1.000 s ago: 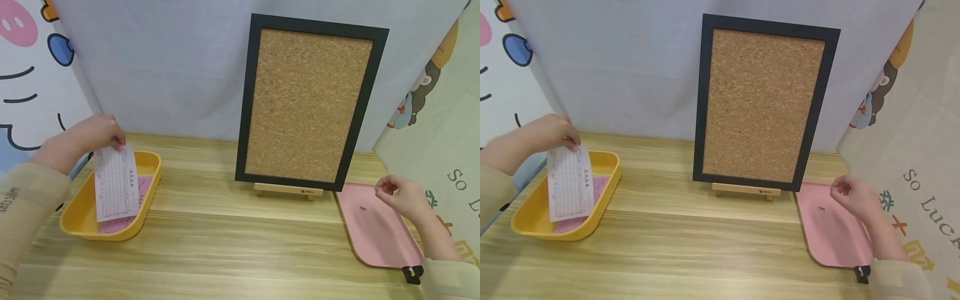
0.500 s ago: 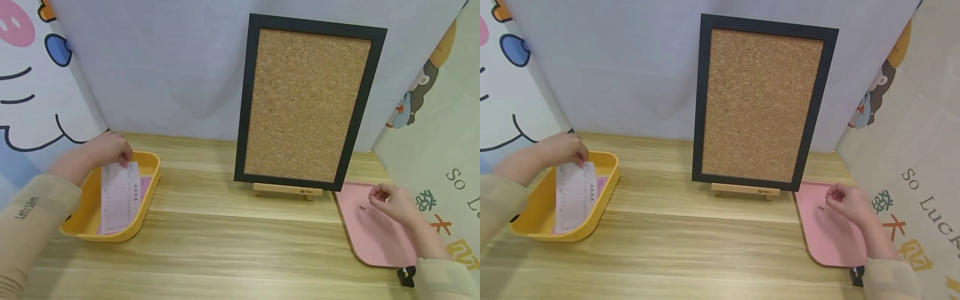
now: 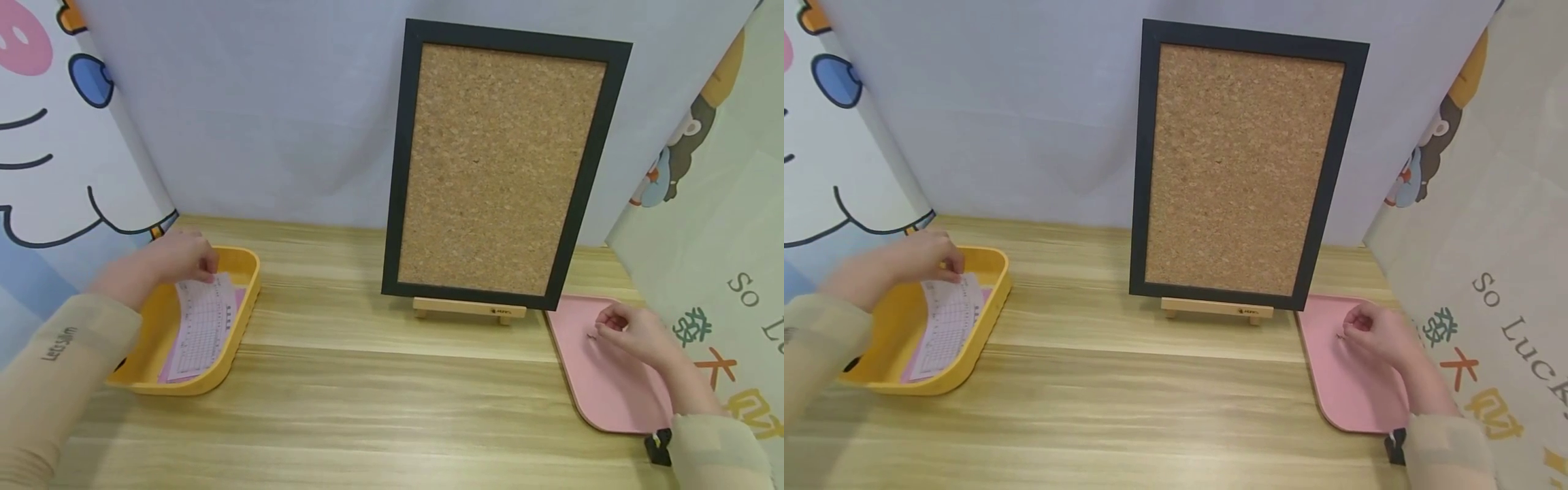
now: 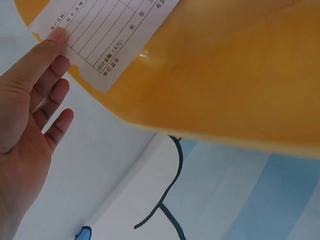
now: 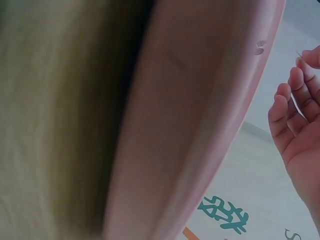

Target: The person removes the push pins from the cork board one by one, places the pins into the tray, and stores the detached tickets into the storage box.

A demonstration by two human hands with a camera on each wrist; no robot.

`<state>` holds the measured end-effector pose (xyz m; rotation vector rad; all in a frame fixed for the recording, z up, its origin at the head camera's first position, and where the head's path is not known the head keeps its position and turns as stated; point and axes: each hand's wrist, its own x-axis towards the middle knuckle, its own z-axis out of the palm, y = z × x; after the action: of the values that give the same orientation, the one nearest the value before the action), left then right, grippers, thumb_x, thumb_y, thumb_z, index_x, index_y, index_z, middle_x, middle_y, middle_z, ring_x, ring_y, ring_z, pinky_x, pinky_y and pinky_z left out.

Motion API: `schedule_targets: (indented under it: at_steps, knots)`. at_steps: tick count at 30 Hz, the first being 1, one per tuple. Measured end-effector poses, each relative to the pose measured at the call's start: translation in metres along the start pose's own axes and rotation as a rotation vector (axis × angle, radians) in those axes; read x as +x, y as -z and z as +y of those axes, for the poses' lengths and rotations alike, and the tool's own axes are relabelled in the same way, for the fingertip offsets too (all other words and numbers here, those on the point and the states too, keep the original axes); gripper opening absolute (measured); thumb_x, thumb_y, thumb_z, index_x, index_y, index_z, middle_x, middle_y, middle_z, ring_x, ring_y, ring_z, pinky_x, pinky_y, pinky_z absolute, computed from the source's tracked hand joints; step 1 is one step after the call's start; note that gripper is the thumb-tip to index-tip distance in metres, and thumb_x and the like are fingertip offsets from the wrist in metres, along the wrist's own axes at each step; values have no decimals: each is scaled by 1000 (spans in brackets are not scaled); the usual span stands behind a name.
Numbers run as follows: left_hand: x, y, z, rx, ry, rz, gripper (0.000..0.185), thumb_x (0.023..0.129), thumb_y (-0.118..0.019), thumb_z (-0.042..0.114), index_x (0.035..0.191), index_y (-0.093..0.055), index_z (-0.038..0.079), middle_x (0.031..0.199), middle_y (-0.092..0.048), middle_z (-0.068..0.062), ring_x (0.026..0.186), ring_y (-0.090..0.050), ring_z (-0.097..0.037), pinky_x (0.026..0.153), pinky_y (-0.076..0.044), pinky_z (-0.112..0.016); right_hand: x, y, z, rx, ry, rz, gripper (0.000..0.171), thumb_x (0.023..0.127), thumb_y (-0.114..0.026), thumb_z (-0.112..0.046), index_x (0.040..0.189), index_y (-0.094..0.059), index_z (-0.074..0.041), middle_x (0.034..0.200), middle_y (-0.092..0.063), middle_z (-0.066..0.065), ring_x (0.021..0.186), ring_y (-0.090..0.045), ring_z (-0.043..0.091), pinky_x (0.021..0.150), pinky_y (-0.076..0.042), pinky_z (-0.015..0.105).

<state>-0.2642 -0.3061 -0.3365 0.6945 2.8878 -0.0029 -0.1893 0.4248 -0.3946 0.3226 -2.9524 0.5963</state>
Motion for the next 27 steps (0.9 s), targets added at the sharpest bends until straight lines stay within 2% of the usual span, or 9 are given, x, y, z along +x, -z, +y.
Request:
schedule_targets:
  at_steps: [7,15,23,27]
  knots:
    - [4,-9,1,49,-1,14,9,79,-74,18,75,-66,18,72,-54,4,74,-44,-19,69,-38,-36,6,-4,6,-41,-50,-79,15,85,-69,-24,84,-62,-11,75,-57,-1,64,-46,7,59,-38,23]
    - [11,-17,3,7,-12,-23,8,80,-73,16,75,-67,18,75,-55,4,75,-45,-19,71,-40,-38,9,-9,8,13,-45,-153,10,86,-68,-17,85,-63,-8,79,-57,0,68,-46,7,62,-40,22]
    - [16,-23,7,-13,4,-30,8,79,-74,13,75,-68,16,74,-54,2,75,-45,-20,72,-41,-37,12,-15,13,21,5,-161,8,84,-70,-13,84,-63,-8,77,-57,-1,68,-44,3,62,-40,21]
    - [16,-25,9,-28,35,-46,6,79,-74,12,82,-70,15,79,-57,1,78,-46,-21,74,-42,-39,11,-15,14,23,13,-159,8,84,-70,-12,84,-62,-9,75,-55,-1,67,-43,4,61,-39,22]
